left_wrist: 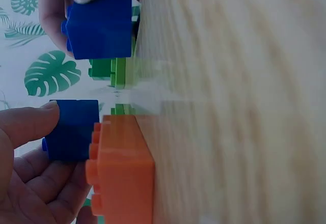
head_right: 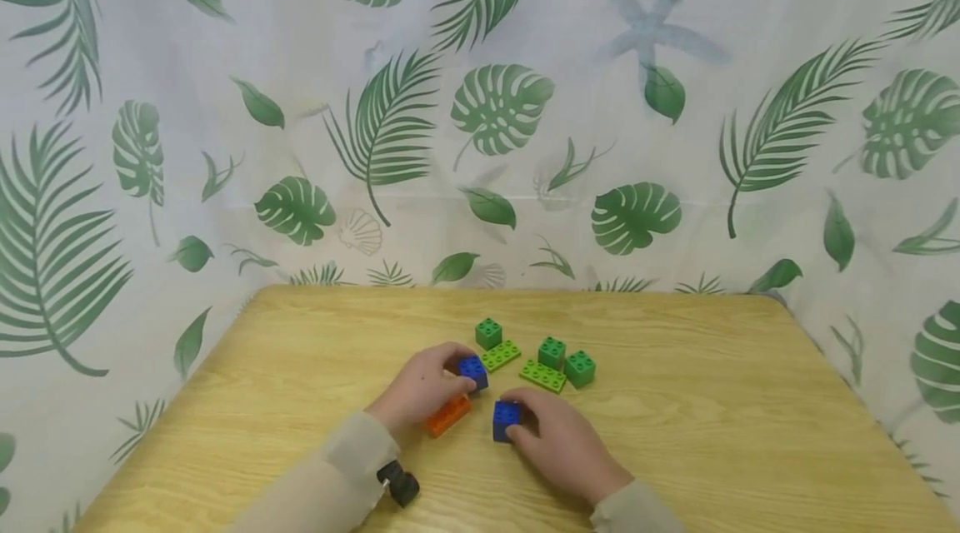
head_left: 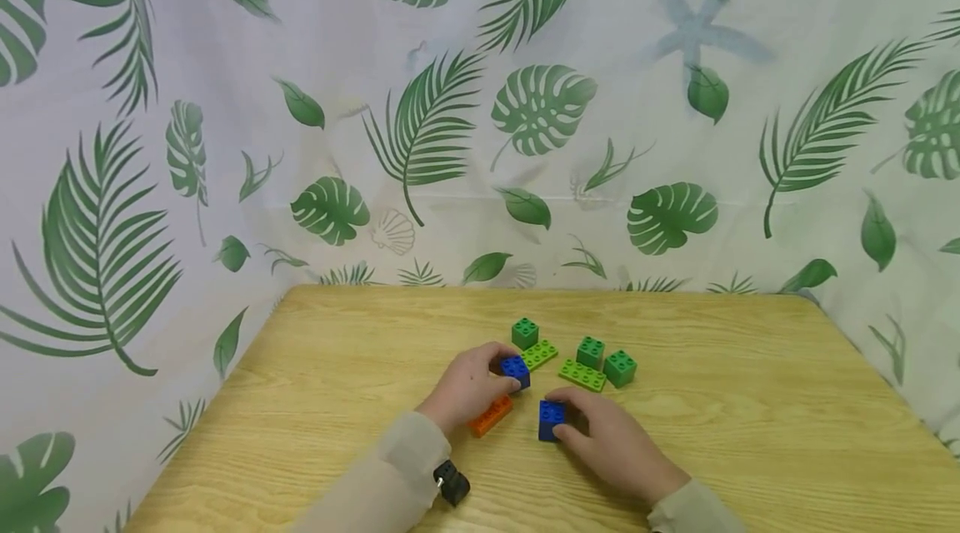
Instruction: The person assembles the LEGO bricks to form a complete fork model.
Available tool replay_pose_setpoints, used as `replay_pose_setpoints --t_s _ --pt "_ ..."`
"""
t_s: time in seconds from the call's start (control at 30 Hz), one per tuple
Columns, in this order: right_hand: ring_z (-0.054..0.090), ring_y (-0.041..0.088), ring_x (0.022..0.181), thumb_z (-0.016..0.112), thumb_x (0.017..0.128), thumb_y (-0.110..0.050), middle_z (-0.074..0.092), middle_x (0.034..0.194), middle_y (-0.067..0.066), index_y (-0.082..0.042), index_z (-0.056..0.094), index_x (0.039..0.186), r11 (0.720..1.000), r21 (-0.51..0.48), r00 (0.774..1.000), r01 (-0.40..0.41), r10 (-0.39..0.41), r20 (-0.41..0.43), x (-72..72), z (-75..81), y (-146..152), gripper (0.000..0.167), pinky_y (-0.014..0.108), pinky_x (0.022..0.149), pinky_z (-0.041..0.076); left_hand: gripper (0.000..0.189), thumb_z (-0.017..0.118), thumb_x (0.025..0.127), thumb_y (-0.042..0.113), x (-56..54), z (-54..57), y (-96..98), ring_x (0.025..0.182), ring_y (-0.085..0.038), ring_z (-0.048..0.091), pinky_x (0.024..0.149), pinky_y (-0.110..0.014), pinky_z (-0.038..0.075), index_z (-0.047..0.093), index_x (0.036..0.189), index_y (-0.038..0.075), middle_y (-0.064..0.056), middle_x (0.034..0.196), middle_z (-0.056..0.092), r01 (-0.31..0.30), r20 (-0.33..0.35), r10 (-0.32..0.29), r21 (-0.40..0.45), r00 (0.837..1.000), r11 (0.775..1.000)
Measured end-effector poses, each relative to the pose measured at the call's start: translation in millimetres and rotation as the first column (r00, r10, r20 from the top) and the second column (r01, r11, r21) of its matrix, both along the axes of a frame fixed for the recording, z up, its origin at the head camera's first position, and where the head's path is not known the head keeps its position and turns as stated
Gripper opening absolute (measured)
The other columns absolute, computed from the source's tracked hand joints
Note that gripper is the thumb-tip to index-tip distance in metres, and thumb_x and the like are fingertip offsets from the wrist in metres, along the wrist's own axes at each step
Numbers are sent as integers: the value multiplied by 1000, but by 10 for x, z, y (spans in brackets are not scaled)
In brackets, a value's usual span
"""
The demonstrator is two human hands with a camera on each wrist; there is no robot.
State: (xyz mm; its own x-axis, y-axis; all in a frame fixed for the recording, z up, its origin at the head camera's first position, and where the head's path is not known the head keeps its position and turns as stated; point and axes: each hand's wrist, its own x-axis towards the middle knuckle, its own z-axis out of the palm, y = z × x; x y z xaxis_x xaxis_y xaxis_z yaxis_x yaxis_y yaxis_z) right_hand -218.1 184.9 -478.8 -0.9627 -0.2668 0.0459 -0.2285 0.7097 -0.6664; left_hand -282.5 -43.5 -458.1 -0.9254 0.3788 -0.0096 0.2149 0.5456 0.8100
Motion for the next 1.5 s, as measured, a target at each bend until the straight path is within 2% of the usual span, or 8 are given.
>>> replay_pose_setpoints --t_s 0.2,0.4,0.6,0.77,1.03,1.17,1.3,1.5 --pt "64 10 97 72 96 -22 68 113 -3 -20 63 133 995 -81 998 60 -59 15 -4 21 47 38 41 85 54 37 73 95 24 152 76 -15 104 -13 61 92 -41 51 64 131 21 9 111 66 41 -37 -43 -29 998 999" --pt "64 12 98 70 97 -21 68 112 -1 -17 62 135 987 -141 997 73 -74 -5 9 48 63 39 36 81 55 37 74 94 22 320 129 -26 98 -8 61 87 -35 52 65 131 21 10 113 66 108 22 -106 -57 994 993" --pt "65 13 95 68 99 -22 67 115 4 -15 61 136 982 -177 997 68 -74 -25 41 84 73 39 35 80 55 38 76 93 22 514 141 -7 98 -3 61 87 -32 52 67 129 19 12 112 67 186 85 -179 -87 980 979" --pt "64 14 101 67 100 -23 65 124 5 -14 59 138 975 -215 998 53 -60 -29 91 130 76 40 33 83 55 36 78 91 22 621 134 3 97 -2 60 86 -31 51 69 126 22 14 108 66 234 120 -223 -92 968 968" --pt "64 16 105 67 100 -27 62 129 5 -16 58 139 960 -276 999 42 -47 -12 239 86 66 41 32 87 54 36 80 89 21 681 14 -20 96 -1 59 89 -32 50 70 123 23 15 110 65 237 158 -224 -73 962 969" --pt "66 17 103 67 100 -28 64 125 3 -13 59 137 947 -320 1000 -14 7 -24 313 34 32 40 30 85 55 36 80 89 21 691 -50 -49 101 -2 59 94 -36 49 69 124 23 15 113 65 224 198 -218 -8 956 974" --pt "65 17 104 65 101 -31 64 125 3 -13 59 135 943 -318 995 -102 88 -56 382 19 -29 39 30 83 55 37 79 89 22 701 -110 -84 108 -4 59 99 -40 47 69 125 22 14 116 65 208 231 -218 67 948 976" --pt "64 18 107 65 101 -31 63 127 0 -15 60 134 936 -300 982 -186 163 -100 436 11 -127 37 30 81 56 39 80 88 26 710 -183 -144 117 -7 56 105 -45 43 68 126 22 14 121 64 192 240 -212 102 947 976"
